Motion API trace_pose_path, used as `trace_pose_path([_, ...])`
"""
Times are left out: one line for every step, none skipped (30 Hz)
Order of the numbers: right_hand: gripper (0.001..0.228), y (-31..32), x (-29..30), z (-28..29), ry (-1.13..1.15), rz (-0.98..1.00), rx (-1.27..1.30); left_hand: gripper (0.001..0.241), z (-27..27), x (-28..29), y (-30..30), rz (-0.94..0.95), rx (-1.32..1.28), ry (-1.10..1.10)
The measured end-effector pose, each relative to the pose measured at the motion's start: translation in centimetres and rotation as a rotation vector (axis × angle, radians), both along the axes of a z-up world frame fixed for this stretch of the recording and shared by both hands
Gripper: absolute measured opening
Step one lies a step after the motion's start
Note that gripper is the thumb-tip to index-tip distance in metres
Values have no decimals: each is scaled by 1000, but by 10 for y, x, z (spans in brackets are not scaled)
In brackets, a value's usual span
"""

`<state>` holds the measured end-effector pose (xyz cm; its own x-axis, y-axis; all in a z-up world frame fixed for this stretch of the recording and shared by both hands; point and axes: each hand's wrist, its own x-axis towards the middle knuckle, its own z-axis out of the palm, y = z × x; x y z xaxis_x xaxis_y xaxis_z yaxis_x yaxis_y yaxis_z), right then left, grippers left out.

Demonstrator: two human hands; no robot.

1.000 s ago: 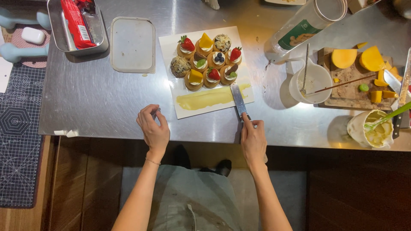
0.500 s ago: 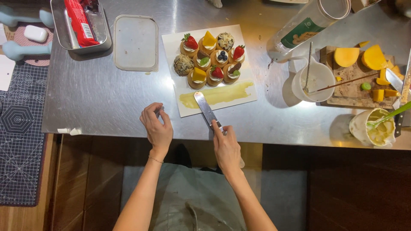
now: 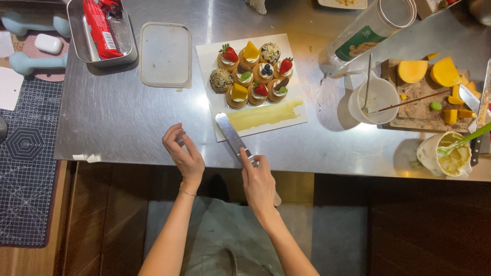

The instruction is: Apply yellow glaze and cream to decorate small fruit-topped pastries on a serving plate.

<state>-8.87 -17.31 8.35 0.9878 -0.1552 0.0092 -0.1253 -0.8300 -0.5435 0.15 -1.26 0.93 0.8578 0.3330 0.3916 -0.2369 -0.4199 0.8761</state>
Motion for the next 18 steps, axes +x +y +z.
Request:
trace_pose_path([50, -3, 2, -6, 1, 1, 1, 19, 1, 0, 0, 1, 1, 1])
trace_pose_path([51, -6, 4, -11, -33, 4, -87, 18, 2, 0, 0, -11, 25, 5])
trace_pose_path([52, -9, 6, -17, -67, 7, -175, 18, 3, 1, 1, -24, 50, 9])
trace_pose_path([52, -10, 7, -19, -68, 8, -175, 18, 3, 1, 1, -22, 50, 9])
trace_pose_path([52, -11, 7, -21, -88, 35, -193, 18, 3, 1, 1, -24, 44, 12])
trace_pose_path([52, -12, 7, -23, -108, 63, -211, 17, 4, 1, 0, -25, 37, 15])
trace_pose_path([52, -12, 7, -24, -108, 62, -211, 17, 4, 1, 0, -26, 37, 15])
trace_pose_path([53, -13, 7, -24, -99, 81, -231, 17, 4, 1, 0, -25, 41, 18])
trace_pose_path([53, -14, 8, -25, -89, 100, -250, 17, 4, 1, 0, -23, 46, 23])
trace_pose_path([53, -18, 7, -26, -90, 101, -249, 17, 5, 1, 0, -22, 47, 22])
trace_pose_path([53, -21, 7, -27, -87, 83, -257, 17, 6, 1, 0, -19, 45, 22])
trace_pose_path([53, -25, 6, -28, -84, 65, -265, 17, 7, 1, -1, -16, 44, 22])
trace_pose_path([53, -30, 6, -29, -84, 64, -265, 17, 7, 1, -1, -16, 44, 21])
trace_pose_path([53, -36, 6, -29, -59, 52, -276, 17, 7, 1, -1, -19, 51, 23])
trace_pose_path([54, -42, 5, -29, -33, 39, -287, 16, 7, 1, -1, -22, 58, 24])
trace_pose_path([54, -48, 5, -32, -34, 38, -287, 16, 6, 1, -1, -23, 58, 24])
trace_pose_path([55, -54, 4, -35, -59, 35, -297, 16, 6, 1, -1, -16, 51, 25])
trace_pose_path([57, -60, 3, -38, -83, 31, -307, 16, 5, 1, -2, -9, 45, 27])
